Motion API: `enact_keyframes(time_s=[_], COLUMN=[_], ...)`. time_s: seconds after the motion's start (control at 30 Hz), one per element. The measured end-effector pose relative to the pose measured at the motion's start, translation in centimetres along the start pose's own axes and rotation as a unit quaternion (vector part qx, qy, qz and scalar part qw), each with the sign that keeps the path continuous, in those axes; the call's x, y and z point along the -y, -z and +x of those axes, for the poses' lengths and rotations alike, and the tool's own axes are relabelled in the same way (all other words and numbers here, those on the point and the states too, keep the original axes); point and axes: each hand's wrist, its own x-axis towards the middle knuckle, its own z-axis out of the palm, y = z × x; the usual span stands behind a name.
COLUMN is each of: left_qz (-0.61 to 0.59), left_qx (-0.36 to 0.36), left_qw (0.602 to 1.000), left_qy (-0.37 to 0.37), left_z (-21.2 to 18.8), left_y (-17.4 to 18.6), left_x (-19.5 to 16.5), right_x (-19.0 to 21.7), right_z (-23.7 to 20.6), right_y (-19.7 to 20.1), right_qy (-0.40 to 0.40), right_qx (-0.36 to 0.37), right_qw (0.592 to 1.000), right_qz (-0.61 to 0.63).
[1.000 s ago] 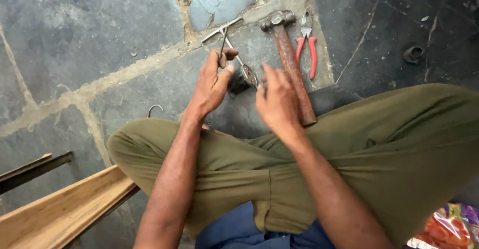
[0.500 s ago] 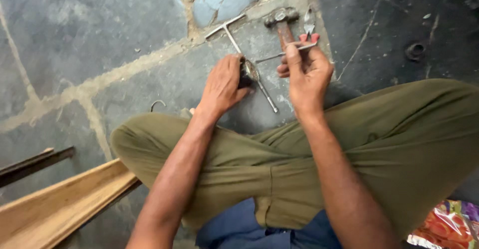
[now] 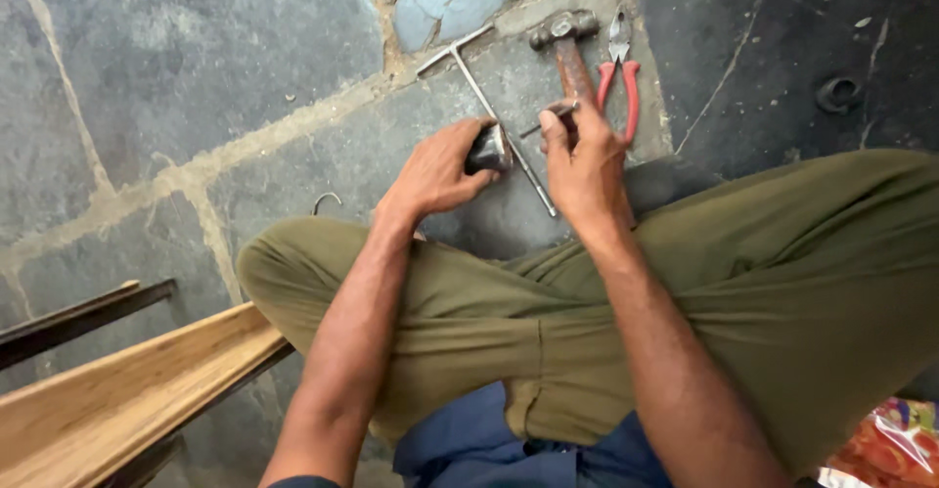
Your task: The person sits on the floor and uses a hammer and a metal rod to repeatedly strike a small circular metal component. They adjust the component's position and orientation between strikes, occasionally using pliers to hold or move parts.
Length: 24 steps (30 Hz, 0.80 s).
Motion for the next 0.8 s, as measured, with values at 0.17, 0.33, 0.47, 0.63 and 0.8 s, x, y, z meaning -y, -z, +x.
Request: enact_keyframes(time_s=[0.17, 0.33, 0.47, 0.63, 0.8], left_qz=[0.005, 0.075, 0.118, 0.118, 0.063], left_qx=[0.015, 0.023, 0.046, 0.069, 0.006], left_qw=[1.0, 0.997, 0.992, 0.99, 0.998], left_qy=[-0.007, 0.013, 0.022, 0.034, -0.031], left_z=[1.2, 2.2, 1.8, 1.1, 1.9], left_y=[-0.1, -0.5, -0.4, -0.3, -0.7], left_x=[-0.4, -1.1, -1.1, -0.6, -0.7], right_x=[-0.8, -1.1, -1.1, -1.1, -1.2], right_z=[0.1, 0.5, 0.7, 0.7, 0.9], right_y=[0.0, 0.1, -0.1, -0.6, -0.7], right_qy=[-0.065, -0.04, -0.072, -0.061, -0.075], right_qx=[-0.003, -0.007, 0.008, 0.01, -0.013], right_qw=[0.997, 0.998, 0.996, 0.998, 0.995], right_qz=[0.042, 0.038, 0.048, 0.031, 0.066])
